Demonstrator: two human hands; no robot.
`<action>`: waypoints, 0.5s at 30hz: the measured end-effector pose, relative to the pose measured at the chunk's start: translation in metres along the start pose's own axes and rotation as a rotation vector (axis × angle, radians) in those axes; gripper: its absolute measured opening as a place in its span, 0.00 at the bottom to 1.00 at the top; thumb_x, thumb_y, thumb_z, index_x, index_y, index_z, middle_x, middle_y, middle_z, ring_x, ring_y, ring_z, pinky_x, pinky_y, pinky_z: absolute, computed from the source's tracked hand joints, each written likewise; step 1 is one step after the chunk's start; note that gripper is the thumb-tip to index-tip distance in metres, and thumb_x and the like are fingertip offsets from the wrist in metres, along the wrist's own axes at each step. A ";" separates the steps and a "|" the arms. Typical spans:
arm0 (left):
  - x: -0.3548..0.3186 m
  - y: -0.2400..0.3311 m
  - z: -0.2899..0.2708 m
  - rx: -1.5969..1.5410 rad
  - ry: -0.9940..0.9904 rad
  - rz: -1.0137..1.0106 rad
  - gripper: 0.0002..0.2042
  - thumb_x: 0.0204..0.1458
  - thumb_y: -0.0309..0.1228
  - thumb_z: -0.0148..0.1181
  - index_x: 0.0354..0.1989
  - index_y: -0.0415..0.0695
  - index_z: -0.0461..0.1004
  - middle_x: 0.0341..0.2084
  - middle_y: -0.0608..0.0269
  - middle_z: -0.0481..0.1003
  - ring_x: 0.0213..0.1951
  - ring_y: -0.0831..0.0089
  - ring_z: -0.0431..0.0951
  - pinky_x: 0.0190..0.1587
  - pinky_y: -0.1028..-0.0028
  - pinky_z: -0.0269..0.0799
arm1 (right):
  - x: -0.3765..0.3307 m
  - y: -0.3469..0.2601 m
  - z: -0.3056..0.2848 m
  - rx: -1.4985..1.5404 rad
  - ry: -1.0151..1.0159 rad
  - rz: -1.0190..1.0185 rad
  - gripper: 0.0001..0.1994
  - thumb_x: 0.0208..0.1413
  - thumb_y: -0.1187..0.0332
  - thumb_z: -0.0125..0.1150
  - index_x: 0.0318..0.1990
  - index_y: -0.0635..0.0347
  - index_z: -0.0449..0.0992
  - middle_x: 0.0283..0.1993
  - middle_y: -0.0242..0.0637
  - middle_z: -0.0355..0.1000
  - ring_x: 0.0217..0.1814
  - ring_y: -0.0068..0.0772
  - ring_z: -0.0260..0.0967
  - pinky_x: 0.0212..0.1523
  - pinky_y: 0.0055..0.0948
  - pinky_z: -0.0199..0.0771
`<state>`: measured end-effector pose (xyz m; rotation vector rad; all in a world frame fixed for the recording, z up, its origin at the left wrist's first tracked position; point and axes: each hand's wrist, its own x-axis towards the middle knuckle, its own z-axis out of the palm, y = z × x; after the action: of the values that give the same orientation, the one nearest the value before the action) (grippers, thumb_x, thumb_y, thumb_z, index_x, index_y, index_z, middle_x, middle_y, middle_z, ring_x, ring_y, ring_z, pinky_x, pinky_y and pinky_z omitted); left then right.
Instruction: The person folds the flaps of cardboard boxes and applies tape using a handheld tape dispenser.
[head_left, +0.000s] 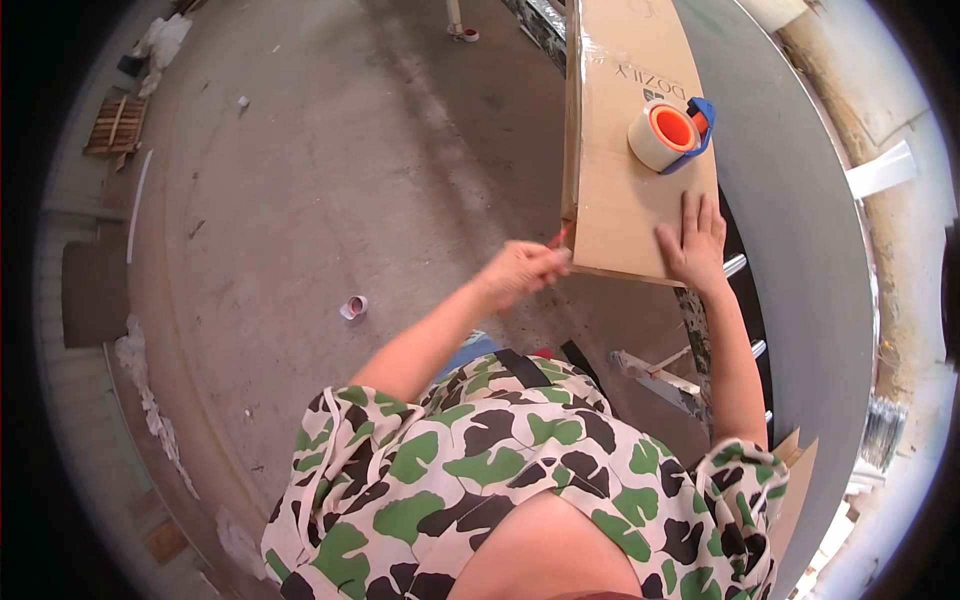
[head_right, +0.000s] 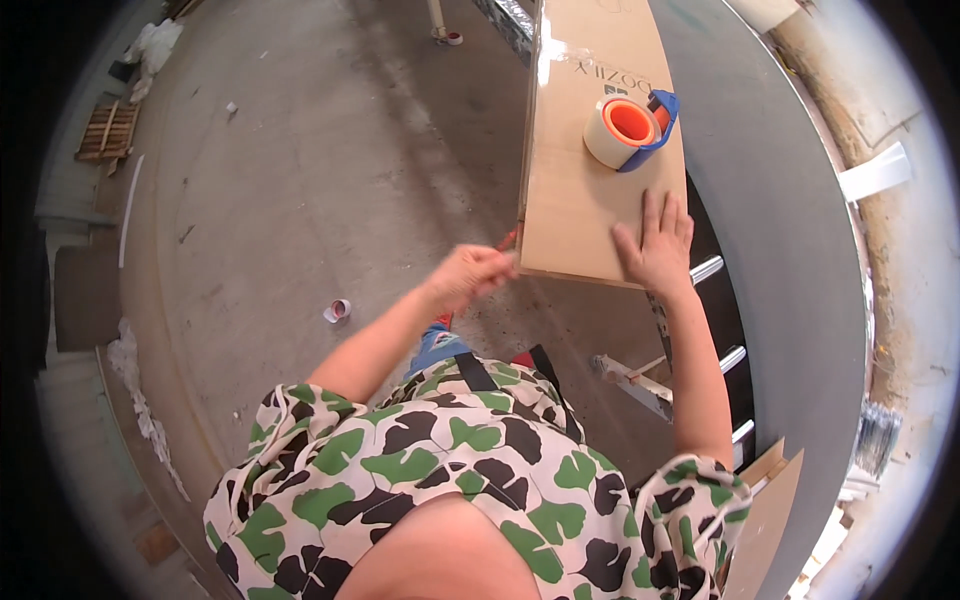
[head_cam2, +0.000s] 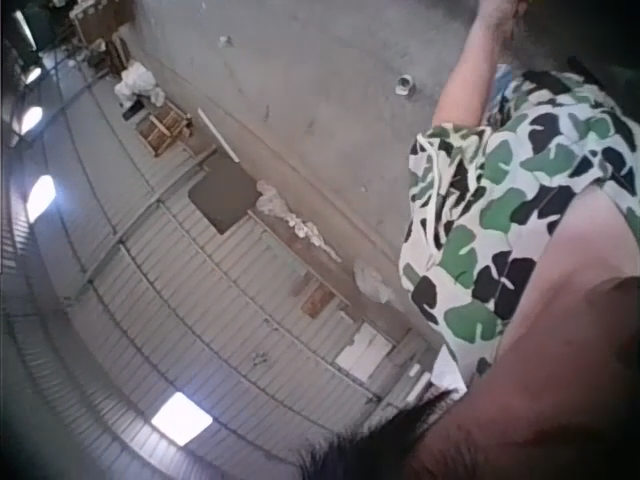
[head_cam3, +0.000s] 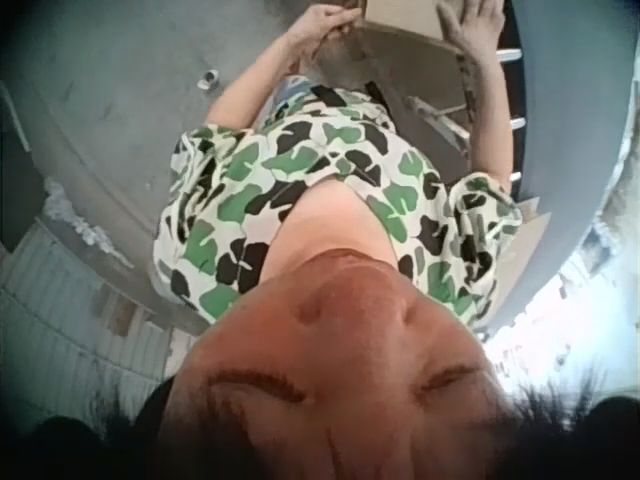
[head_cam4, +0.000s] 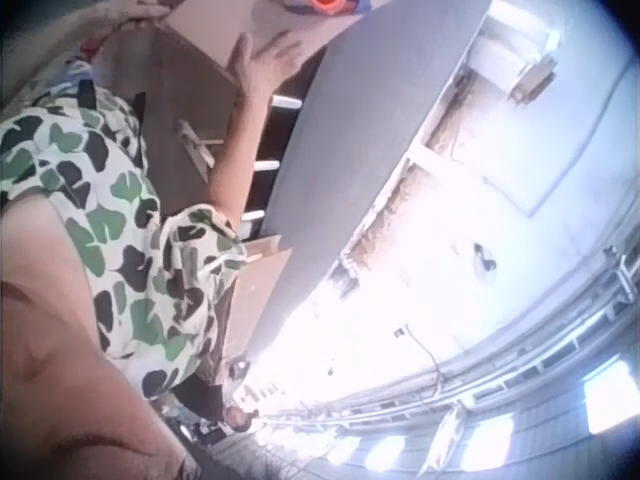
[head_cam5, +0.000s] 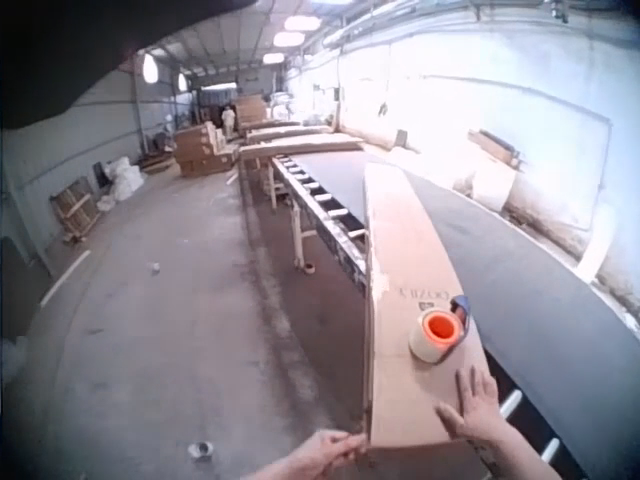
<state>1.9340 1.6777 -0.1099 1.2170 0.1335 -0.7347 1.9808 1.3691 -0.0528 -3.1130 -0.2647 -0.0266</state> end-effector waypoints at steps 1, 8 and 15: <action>0.000 0.010 -0.013 0.024 0.085 0.058 0.15 0.58 0.43 0.58 0.30 0.43 0.79 0.19 0.71 0.73 0.17 0.87 0.63 0.17 0.85 0.53 | -0.009 0.001 -0.008 0.103 -0.028 -0.072 0.46 0.52 0.37 0.53 0.70 0.61 0.48 0.71 0.63 0.40 0.76 0.58 0.33 0.72 0.47 0.35; 0.009 0.104 -0.067 1.327 0.886 0.429 0.17 0.52 0.41 0.62 0.42 0.41 0.77 0.39 0.57 0.73 0.40 0.67 0.73 0.39 0.70 0.67 | 0.030 0.006 -0.017 0.100 0.031 -0.283 0.52 0.36 0.51 0.74 0.70 0.51 0.50 0.72 0.54 0.44 0.75 0.56 0.36 0.71 0.48 0.41; 0.077 0.084 0.056 1.886 0.284 0.766 0.54 0.30 0.49 0.72 0.66 0.34 0.51 0.67 0.44 0.51 0.70 0.49 0.45 0.70 0.52 0.37 | 0.036 0.000 0.018 0.107 0.260 -0.302 0.47 0.34 0.65 0.72 0.68 0.50 0.56 0.69 0.51 0.52 0.72 0.56 0.46 0.69 0.50 0.46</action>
<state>2.0256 1.6074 -0.0578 2.8632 -0.9792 0.2586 2.0168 1.3755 -0.0696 -2.8891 -0.6967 -0.4018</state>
